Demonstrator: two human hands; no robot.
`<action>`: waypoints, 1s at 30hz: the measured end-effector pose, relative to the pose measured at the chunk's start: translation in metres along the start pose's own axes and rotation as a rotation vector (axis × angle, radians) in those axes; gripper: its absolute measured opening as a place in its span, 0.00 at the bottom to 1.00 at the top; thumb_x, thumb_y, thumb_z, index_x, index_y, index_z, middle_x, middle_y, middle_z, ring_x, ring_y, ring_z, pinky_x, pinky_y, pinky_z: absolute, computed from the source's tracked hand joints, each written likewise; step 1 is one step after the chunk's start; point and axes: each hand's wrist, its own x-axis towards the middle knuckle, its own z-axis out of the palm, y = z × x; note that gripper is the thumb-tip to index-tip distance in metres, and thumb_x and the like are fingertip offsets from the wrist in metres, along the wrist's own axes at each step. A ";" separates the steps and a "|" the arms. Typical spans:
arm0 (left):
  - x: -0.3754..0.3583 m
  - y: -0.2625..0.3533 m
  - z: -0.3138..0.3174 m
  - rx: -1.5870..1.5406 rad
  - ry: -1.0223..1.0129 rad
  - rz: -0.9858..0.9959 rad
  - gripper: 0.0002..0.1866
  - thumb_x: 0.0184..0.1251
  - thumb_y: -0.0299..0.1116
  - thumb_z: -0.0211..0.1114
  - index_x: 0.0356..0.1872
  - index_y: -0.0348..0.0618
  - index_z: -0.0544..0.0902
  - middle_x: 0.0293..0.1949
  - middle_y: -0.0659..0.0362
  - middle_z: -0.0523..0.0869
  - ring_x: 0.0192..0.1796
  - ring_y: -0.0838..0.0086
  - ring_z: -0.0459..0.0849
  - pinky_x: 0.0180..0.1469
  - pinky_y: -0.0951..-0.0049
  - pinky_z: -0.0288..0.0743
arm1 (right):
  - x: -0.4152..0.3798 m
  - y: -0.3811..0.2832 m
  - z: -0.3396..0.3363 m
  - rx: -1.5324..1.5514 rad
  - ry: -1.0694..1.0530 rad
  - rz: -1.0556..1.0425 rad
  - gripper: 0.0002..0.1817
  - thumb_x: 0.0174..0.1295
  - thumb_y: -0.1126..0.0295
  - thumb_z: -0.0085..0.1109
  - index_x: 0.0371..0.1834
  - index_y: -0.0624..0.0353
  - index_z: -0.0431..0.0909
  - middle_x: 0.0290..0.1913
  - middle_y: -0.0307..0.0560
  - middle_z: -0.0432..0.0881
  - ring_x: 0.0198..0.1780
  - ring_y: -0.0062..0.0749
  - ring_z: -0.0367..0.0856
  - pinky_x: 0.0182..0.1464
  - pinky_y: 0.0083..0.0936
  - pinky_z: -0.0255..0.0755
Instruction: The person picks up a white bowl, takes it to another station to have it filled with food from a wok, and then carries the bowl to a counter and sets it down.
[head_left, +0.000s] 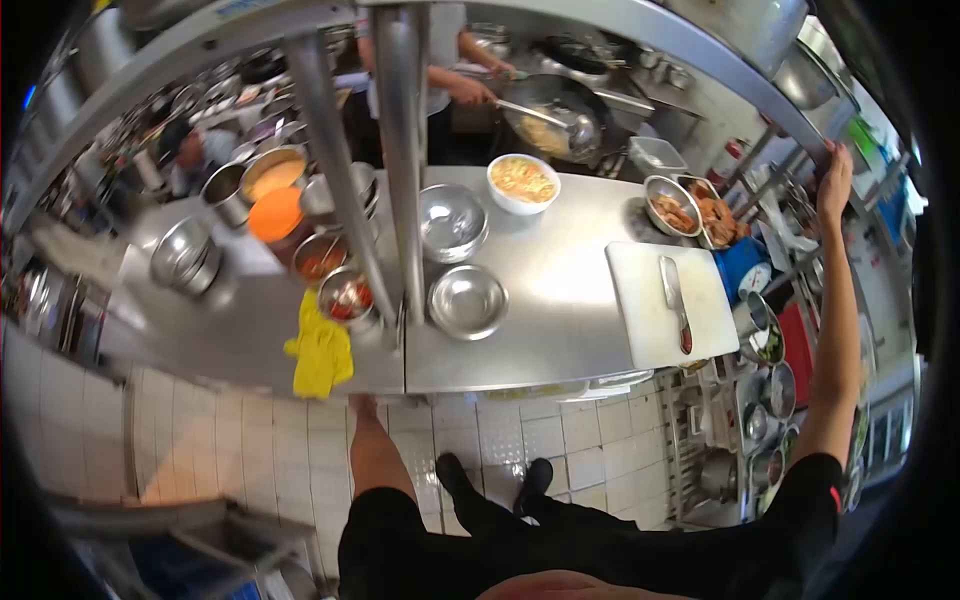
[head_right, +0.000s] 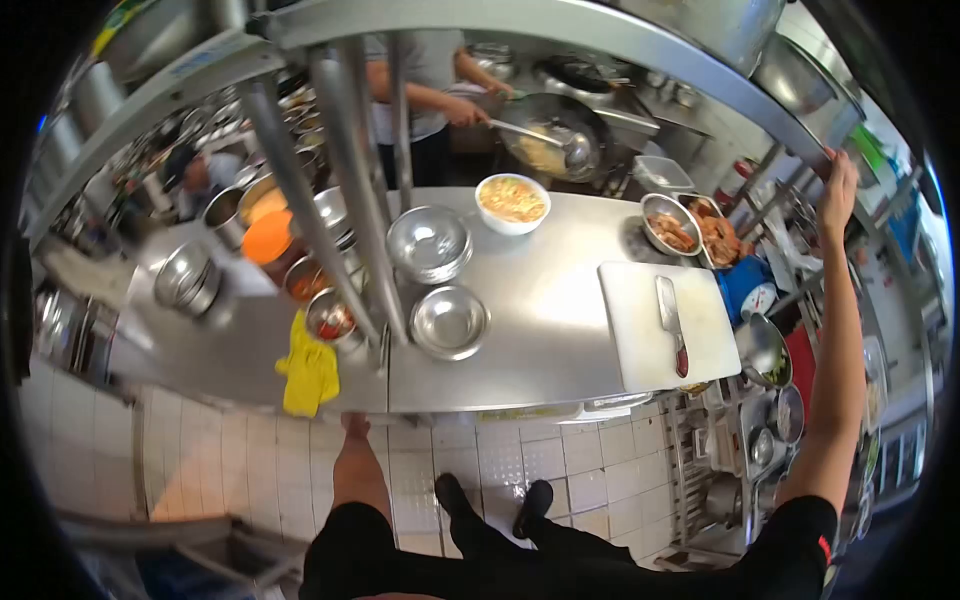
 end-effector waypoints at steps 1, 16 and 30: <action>0.019 0.001 0.009 -0.026 0.009 0.000 0.09 0.66 0.39 0.66 0.40 0.47 0.86 0.33 0.56 0.88 0.35 0.64 0.89 0.31 0.66 0.81 | 0.005 0.012 -0.004 0.043 -0.080 0.087 0.31 0.81 0.50 0.37 0.55 0.66 0.84 0.58 0.58 0.81 0.63 0.45 0.74 0.71 0.31 0.58; 0.045 0.008 0.034 -0.115 0.115 0.073 0.11 0.70 0.37 0.62 0.48 0.46 0.82 0.37 0.55 0.88 0.32 0.64 0.88 0.27 0.68 0.80 | 0.000 -0.015 -0.005 0.086 0.013 0.229 0.31 0.81 0.50 0.37 0.54 0.68 0.83 0.59 0.56 0.80 0.64 0.44 0.74 0.72 0.31 0.58; -0.003 0.020 -0.003 -0.123 0.108 0.205 0.14 0.73 0.35 0.59 0.56 0.46 0.79 0.41 0.54 0.88 0.28 0.63 0.88 0.23 0.70 0.80 | -0.005 -0.020 0.002 -0.048 0.066 0.048 0.27 0.81 0.57 0.37 0.51 0.66 0.85 0.55 0.57 0.80 0.60 0.48 0.74 0.69 0.33 0.61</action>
